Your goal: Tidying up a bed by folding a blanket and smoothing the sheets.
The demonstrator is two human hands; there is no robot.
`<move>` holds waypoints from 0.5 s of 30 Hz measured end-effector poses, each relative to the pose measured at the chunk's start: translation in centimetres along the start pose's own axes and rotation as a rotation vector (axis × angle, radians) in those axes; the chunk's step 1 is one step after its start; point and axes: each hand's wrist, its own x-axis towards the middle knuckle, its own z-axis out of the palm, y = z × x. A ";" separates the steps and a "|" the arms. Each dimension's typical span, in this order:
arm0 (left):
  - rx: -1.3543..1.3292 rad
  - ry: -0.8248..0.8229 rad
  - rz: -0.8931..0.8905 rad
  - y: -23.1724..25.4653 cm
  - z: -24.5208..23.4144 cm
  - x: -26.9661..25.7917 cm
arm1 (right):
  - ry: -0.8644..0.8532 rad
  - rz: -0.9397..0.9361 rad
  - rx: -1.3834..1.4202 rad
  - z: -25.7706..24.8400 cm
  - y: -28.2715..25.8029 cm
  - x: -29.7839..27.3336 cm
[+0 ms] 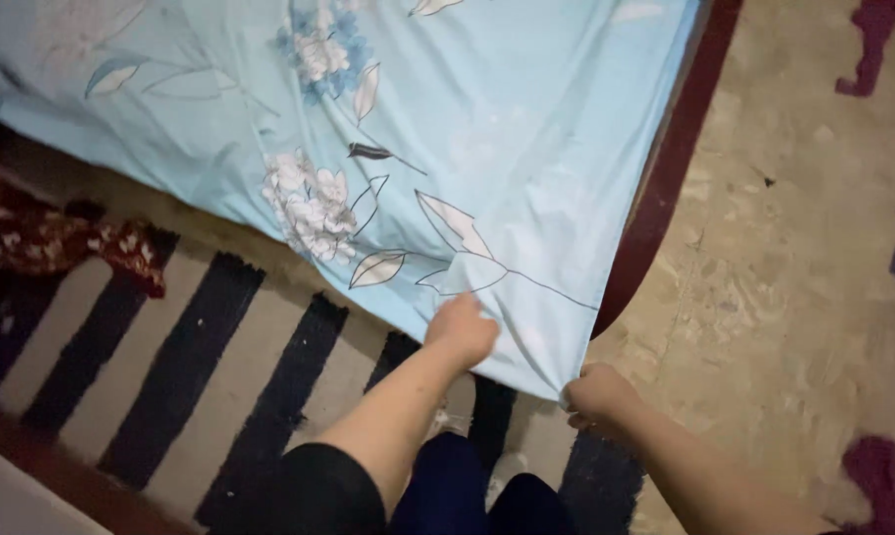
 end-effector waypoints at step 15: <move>0.679 -0.298 0.459 13.4 -5.0 1.1 | 0.181 0.049 -0.460 -0.9 -2.5 -8.9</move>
